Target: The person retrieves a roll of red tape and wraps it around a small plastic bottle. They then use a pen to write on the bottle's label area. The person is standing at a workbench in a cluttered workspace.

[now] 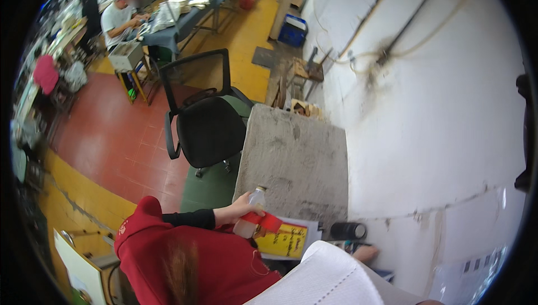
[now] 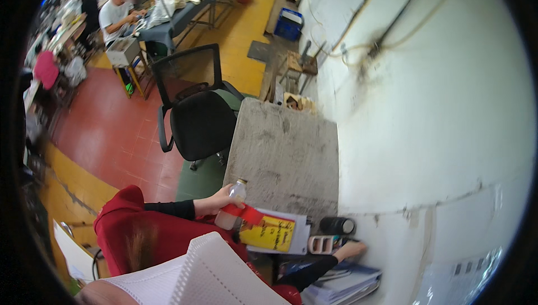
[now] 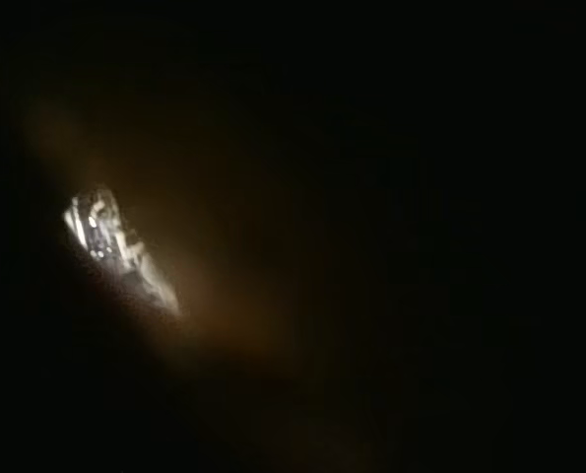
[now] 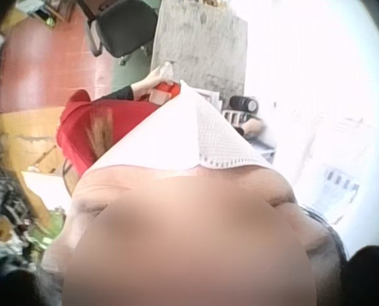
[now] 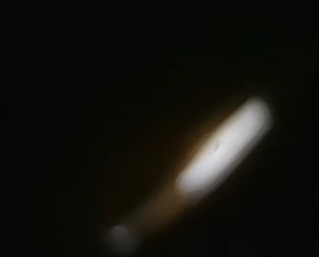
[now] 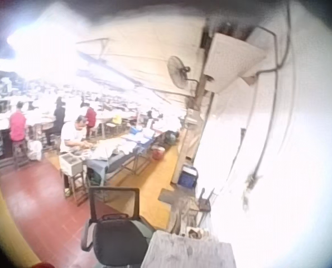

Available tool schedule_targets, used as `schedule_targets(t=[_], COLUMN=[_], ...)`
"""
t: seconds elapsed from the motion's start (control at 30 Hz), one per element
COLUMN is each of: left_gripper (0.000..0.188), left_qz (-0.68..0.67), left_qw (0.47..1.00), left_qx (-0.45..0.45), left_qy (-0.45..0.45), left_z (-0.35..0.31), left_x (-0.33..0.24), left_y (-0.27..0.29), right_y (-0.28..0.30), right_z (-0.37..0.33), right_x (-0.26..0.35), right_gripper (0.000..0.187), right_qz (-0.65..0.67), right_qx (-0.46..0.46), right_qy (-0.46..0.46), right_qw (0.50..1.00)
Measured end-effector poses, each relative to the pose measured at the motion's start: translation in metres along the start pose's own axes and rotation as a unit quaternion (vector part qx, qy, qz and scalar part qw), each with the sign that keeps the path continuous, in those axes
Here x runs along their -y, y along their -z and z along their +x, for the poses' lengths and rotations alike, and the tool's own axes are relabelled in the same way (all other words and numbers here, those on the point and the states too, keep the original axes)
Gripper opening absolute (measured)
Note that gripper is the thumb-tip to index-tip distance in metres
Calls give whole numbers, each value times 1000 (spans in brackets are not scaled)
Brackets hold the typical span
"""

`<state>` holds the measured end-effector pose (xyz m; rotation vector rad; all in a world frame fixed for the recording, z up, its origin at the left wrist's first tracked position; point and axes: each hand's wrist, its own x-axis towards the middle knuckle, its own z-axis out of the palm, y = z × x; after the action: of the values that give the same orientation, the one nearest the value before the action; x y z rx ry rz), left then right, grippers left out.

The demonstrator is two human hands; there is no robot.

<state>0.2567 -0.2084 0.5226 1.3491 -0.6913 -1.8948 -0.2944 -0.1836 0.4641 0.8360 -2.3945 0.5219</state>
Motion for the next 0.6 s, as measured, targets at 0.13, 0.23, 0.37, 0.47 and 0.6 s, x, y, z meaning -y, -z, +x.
schedule_targets(t=[0.13,0.23,0.37,0.47,0.6], left_gripper=[72,66,57,55,53], left_qz=[-5,-5,14,23,45], left_qw=[999,997,992,985,977], left_qx=[43,68,115,158,189], left_qy=[-6,25,41,63,89], left_z=[-1,-3,-4,-1,4], left_x=[-5,-8,-7,-6,-5], left_y=[-6,-11,-15,-16,-19], right_y=[45,78,143,197,249], right_z=[-26,-51,-92,-115,-150], right_x=[17,37,60,66,67], right_gripper=[37,35,17,16,52], right_qz=[554,705,786,841,891], right_qx=[-45,-45,32,57,5], right_qy=[-258,-298,-320,-289,-246], right_qw=[790,642,528,455,382])
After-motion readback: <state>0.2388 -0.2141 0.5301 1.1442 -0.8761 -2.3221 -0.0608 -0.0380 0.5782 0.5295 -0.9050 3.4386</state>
